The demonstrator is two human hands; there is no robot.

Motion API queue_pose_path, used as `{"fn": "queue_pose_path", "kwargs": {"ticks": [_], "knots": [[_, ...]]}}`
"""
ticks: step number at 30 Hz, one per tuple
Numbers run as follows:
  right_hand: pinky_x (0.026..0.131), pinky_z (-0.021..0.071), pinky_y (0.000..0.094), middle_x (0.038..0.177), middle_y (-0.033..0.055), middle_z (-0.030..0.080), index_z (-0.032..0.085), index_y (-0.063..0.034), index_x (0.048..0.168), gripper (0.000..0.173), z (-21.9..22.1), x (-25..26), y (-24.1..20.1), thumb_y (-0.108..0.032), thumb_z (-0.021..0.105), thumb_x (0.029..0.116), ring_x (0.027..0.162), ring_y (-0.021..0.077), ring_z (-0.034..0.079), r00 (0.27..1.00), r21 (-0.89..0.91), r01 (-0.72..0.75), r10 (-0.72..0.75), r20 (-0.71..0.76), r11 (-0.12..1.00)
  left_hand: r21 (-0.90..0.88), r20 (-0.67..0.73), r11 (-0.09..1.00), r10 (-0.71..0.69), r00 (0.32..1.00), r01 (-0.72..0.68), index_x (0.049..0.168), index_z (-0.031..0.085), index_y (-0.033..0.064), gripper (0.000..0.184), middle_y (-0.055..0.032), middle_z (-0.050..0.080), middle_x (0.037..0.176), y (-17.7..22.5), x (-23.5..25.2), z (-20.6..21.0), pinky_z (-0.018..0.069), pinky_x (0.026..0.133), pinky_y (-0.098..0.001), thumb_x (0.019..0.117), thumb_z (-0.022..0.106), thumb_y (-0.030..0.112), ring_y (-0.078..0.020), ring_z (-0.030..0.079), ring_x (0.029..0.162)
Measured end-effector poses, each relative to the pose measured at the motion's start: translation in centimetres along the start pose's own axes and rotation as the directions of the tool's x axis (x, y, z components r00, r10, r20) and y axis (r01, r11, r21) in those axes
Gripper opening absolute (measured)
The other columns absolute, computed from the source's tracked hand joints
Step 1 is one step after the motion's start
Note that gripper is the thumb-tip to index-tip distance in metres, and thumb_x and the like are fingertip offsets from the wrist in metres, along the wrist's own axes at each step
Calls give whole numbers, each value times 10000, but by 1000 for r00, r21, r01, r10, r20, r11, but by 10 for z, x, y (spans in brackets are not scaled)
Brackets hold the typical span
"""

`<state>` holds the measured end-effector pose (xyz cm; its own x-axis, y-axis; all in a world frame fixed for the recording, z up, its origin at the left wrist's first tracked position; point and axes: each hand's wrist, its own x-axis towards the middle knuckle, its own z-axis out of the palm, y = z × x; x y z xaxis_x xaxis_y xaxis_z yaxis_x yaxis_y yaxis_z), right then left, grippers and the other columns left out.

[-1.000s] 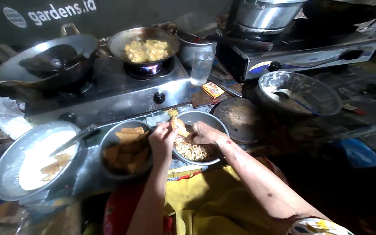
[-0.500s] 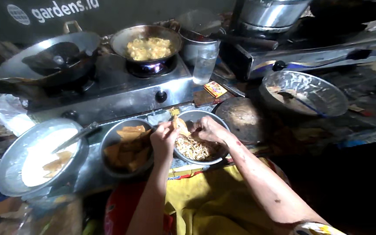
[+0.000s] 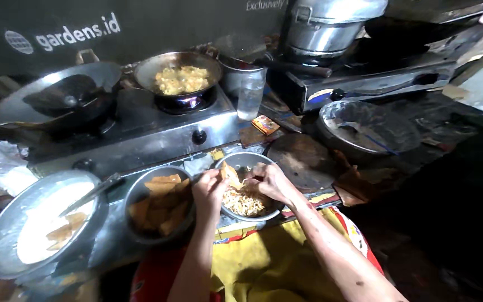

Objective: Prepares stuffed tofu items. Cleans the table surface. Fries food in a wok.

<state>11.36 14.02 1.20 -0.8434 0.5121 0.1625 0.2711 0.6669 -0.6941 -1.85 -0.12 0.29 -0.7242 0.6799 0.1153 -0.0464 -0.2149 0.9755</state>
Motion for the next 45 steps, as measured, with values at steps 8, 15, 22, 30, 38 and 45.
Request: {"fn": "queue_pose_path", "kwargs": {"ticks": [8, 15, 22, 30, 38, 45], "knots": [[721, 544, 182, 869, 19, 725, 760, -34, 876, 66, 9, -2, -10, -96, 739, 879, 772, 2, 653, 944, 353, -24, 138, -301, 935, -85, 45, 996, 3, 999, 0, 1102, 654, -94, 234, -102, 742, 877, -7, -2, 3, 646, 698, -341, 869, 654, -115, -162, 732, 718], [857, 553, 243, 1049, 147, 741, 759, 46, 1039, 263, 16, -4, -13, -89, 549, 956, 955, 102, 693, 961, 231, 103, -37, -276, 967, -21, 57, 1000, -10, 998, 11, 1094, 656, -96, 236, -106, 737, 887, -6, -4, 8, 643, 688, -317, 860, 683, -102, -150, 729, 716], [950, 543, 337, 1113, 195, 734, 738, 64, 1131, 358, 12, -11, -26, -6, 478, 896, 1056, 222, 697, 968, 170, 129, -87, -237, 977, 40, 54, 999, -10, 999, 8, 1086, 666, -88, 231, -96, 733, 874, -8, -4, 10, 623, 655, -280, 858, 698, -79, -120, 710, 692], [897, 565, 311, 966, 170, 762, 780, 48, 946, 204, 20, -8, -23, 20, 594, 869, 953, 226, 728, 905, 105, 271, -216, -367, 957, 259, 87, 966, -5, 996, -18, 1095, 685, -52, 237, -88, 747, 888, -9, -5, 11, 637, 682, -289, 863, 714, -11, -115, 733, 724], [827, 535, 324, 947, 183, 690, 732, 57, 952, 180, 19, -8, -23, -96, 688, 870, 914, 237, 654, 937, 186, 147, -76, -342, 971, 176, 166, 971, 133, 977, -162, 1076, 704, -44, 251, -65, 755, 962, -13, -6, 5, 650, 679, -293, 825, 687, -46, -109, 742, 754], [711, 497, 344, 819, 169, 672, 693, 67, 828, 166, 21, -10, -26, -90, 653, 862, 777, 210, 631, 959, 222, 59, 7, -284, 973, 43, 258, 989, 129, 958, -145, 1029, 713, -14, 210, -29, 756, 958, -17, -9, 1, 646, 665, -297, 833, 637, -30, -116, 736, 739]]}}
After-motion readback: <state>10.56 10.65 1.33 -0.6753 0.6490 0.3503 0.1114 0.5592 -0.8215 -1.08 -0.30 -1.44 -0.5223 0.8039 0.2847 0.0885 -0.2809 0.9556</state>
